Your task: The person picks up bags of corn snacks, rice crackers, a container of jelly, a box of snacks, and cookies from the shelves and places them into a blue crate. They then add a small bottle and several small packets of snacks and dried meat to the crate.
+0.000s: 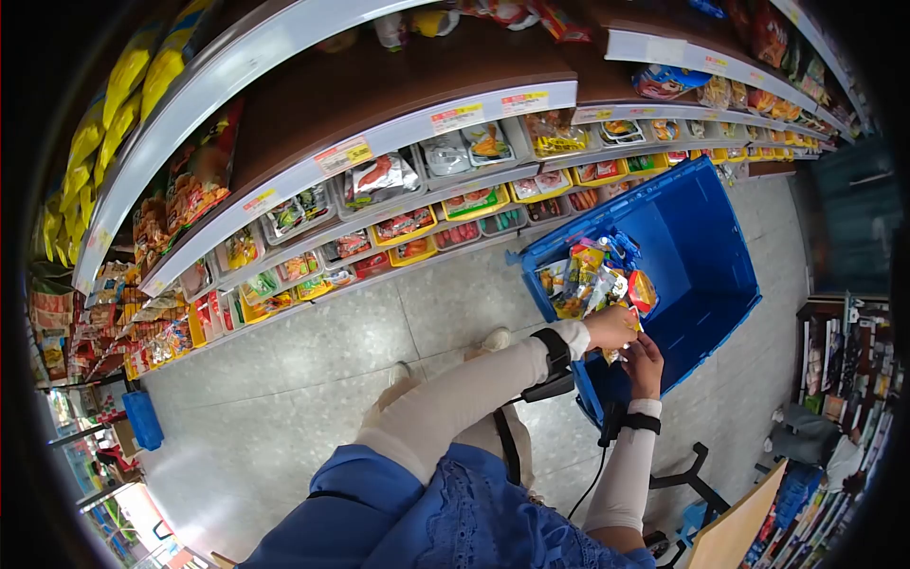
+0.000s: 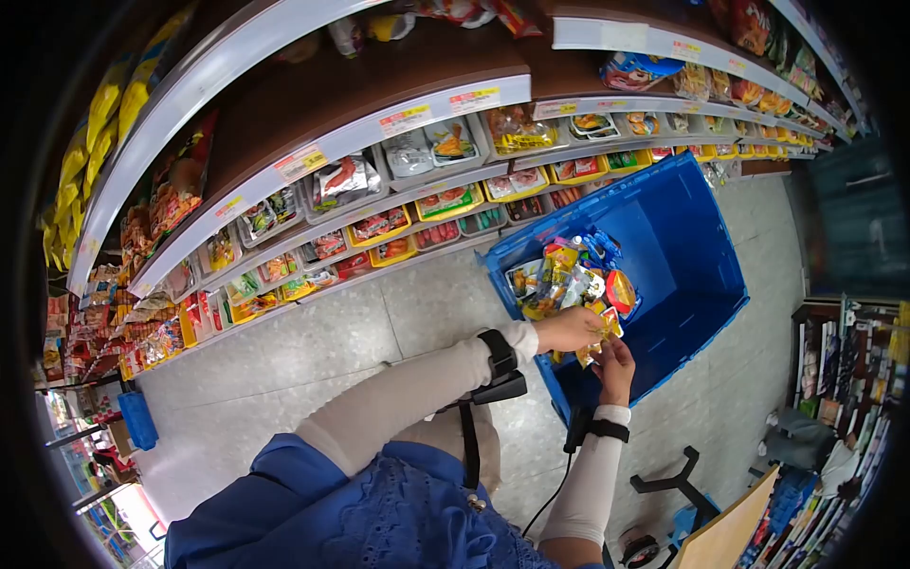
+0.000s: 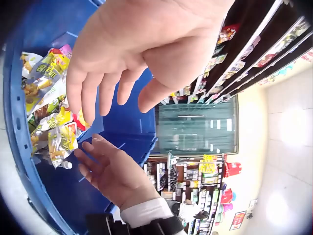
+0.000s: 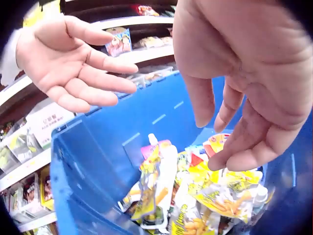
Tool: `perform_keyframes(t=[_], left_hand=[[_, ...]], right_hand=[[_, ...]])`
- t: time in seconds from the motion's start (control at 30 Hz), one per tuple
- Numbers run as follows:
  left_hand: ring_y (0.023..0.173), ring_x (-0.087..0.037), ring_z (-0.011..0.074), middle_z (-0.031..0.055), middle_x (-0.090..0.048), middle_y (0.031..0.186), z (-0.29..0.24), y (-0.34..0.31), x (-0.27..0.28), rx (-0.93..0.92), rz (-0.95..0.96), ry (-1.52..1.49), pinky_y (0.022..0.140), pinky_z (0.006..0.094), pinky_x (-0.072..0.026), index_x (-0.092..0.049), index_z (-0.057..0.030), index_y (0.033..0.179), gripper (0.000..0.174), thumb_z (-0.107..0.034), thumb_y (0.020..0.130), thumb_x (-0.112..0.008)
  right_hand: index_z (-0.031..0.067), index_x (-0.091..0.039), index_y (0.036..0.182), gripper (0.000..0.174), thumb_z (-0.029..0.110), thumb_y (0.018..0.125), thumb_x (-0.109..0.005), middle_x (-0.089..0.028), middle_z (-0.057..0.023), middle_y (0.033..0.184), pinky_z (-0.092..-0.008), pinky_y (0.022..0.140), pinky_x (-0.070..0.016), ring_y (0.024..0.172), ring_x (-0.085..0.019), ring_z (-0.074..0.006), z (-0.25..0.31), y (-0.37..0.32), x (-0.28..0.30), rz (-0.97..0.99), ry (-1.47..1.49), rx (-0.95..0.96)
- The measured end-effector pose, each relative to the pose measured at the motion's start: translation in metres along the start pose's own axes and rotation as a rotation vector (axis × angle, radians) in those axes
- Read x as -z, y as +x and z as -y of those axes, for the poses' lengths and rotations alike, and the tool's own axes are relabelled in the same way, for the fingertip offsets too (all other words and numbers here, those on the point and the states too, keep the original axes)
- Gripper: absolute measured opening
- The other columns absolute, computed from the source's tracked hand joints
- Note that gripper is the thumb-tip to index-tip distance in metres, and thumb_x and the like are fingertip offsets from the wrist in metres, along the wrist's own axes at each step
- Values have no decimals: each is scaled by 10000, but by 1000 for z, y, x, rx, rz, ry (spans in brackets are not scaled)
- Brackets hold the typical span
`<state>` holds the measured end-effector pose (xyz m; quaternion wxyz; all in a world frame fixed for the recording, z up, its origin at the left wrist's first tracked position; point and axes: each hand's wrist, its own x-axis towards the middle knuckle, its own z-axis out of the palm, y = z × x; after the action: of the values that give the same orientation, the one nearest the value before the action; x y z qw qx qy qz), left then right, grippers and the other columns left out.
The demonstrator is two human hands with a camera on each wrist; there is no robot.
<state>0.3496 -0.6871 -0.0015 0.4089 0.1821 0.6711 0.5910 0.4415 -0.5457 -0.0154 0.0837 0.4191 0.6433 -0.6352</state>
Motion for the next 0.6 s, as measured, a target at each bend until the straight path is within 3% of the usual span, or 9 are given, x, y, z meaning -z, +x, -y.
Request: perform_keyframes(t=[0.03,0.07,0.1,0.27,0.4,0.47,0.6], left_hand=[[709,-595,217,145,-603,743,-5,-16,6,-52,-25,-140,608,319,-453,-586,25,848,221,-148,720,-536],[787,-572,143,119,-613,879,-15,-36,20,-33,29,-122,668,249,-448,-531,26,1051,302,-123,789,-524],[822,-564,132,112,-605,920,-23,-57,34,-28,77,-145,692,227,-444,-498,37,1096,340,-122,796,-526],[900,-539,145,126,-567,1021,10,-157,80,-58,-4,-391,730,236,-440,-470,22,1138,368,-149,816,-527],[906,-534,148,126,-557,1035,52,-247,124,-73,-100,-328,741,249,-438,-459,19,1151,384,-161,819,-532],[905,-530,140,112,-564,1005,70,-291,145,96,-154,-337,747,249,-435,-466,12,1147,379,-158,815,-536],[855,-534,128,87,-569,952,114,-346,177,121,-261,-325,721,238,-434,-478,-7,1143,370,-163,814,-540]], right_hand=[[46,-474,1147,329,161,841,-518,-586,-19,959,-196,542,-436,734,-588,-97,8,-16,-11,-5,-4,11],[50,-480,1140,316,157,845,-513,-588,-21,959,-189,563,-434,747,-583,-94,13,-31,-22,11,40,95],[54,-485,1134,302,153,849,-507,-590,-24,959,-182,583,-431,759,-579,-91,17,-48,-33,25,85,179],[57,-480,1144,313,166,852,-504,-577,-46,1015,-208,679,-440,819,-571,-95,9,-120,-107,163,86,276],[54,-487,1131,313,167,841,-514,-579,-60,1003,-238,698,-446,822,-577,-134,-17,-170,-188,280,31,247],[50,-488,1127,302,159,846,-504,-579,-59,1004,-240,707,-443,830,-577,-138,-31,-187,-227,377,13,201],[51,-494,1121,290,159,852,-498,-581,-58,1001,-238,708,-440,834,-576,-135,-40,-219,-288,515,-15,181]])
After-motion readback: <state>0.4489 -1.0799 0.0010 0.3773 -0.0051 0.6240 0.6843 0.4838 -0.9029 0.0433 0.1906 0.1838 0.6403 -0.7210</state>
